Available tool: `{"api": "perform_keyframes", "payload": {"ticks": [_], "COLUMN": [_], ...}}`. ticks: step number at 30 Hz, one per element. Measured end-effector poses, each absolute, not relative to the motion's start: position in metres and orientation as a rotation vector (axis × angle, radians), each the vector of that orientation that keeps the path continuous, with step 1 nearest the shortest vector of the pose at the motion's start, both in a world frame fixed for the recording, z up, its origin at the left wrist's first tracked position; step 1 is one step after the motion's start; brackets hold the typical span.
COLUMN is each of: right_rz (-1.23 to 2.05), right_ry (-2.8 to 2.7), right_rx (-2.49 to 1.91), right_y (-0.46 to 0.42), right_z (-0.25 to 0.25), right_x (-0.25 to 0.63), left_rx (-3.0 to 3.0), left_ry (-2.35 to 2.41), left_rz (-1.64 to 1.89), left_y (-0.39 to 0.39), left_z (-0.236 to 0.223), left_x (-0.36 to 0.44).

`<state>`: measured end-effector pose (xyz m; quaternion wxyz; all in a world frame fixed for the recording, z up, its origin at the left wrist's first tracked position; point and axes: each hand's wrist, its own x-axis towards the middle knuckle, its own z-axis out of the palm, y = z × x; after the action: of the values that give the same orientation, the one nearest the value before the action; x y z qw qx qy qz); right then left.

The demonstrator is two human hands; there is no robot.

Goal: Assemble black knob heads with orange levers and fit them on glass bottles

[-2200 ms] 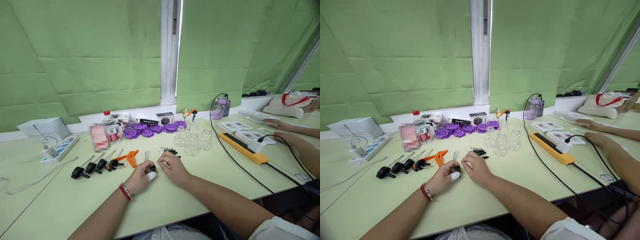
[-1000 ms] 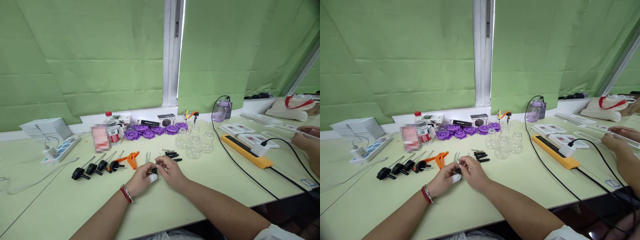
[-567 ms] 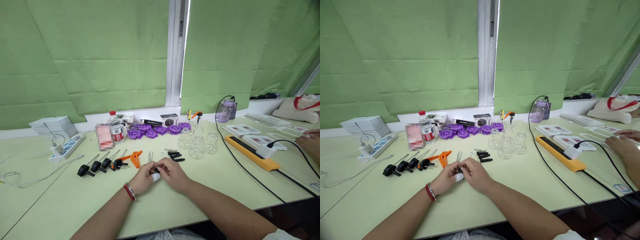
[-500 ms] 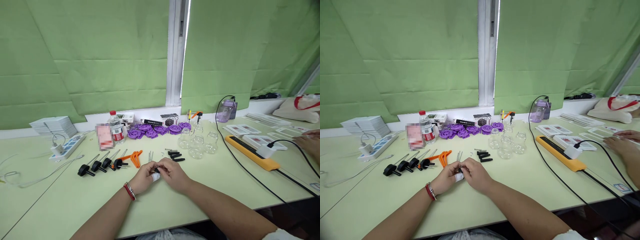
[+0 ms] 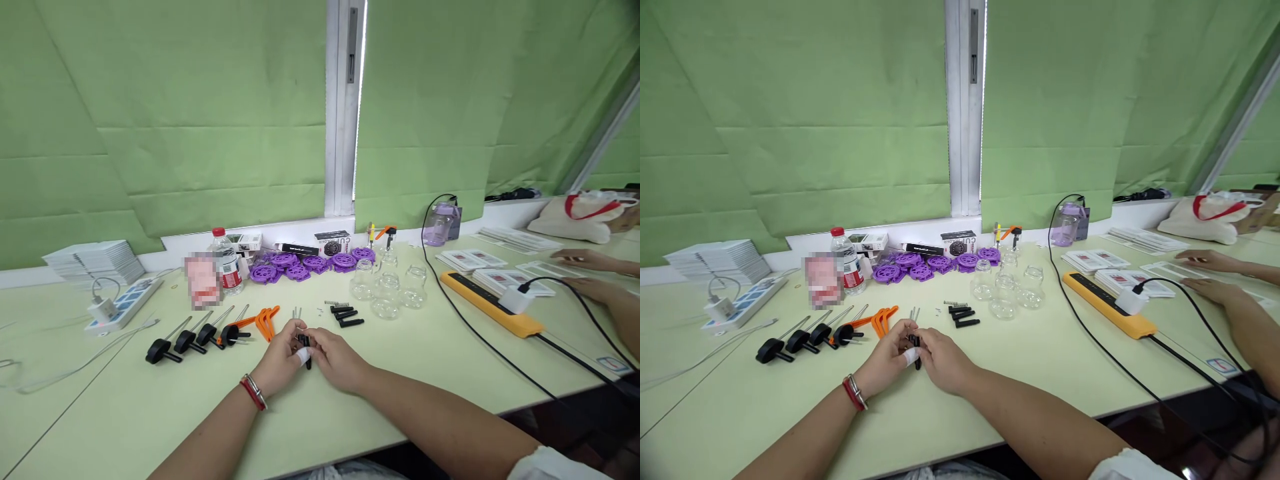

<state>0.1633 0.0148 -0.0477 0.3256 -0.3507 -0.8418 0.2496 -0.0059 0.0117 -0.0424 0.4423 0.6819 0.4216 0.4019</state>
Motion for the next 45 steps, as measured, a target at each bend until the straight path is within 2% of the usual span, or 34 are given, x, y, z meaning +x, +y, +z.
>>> {"api": "perform_keyframes", "payload": {"ticks": [13,19,25,34,40,45], "right_rz": [0.337,0.421,0.326,0.291,0.51,1.166], "right_ry": [-2.586,-2.499,-2.135,-2.296,-2.225,-2.024], "right_rx": [-1.037,-1.005,-1.415,-1.531,-1.411,-1.142], "right_y": [0.009,0.017,0.054,0.071,0.064,0.042], "right_z": [-0.049,-0.046,-0.025,-0.044,-0.047,-0.047], "right_x": [0.162,0.169,0.216,0.243,0.233,0.208], "left_rx": [1.73,2.076,2.067,2.048,2.139,2.42], "left_ry": [1.299,1.497,1.602,1.653,1.668,1.271], "left_rz": [0.785,0.798,0.776,0.766,0.861,0.875], "left_y": [0.015,0.011,0.014,0.015,0.011,0.004], "left_z": [-0.045,-0.035,-0.036,-0.033,-0.027,-0.028], "left_x": [-0.021,-0.027,-0.036,-0.039,-0.032,-0.012]}}
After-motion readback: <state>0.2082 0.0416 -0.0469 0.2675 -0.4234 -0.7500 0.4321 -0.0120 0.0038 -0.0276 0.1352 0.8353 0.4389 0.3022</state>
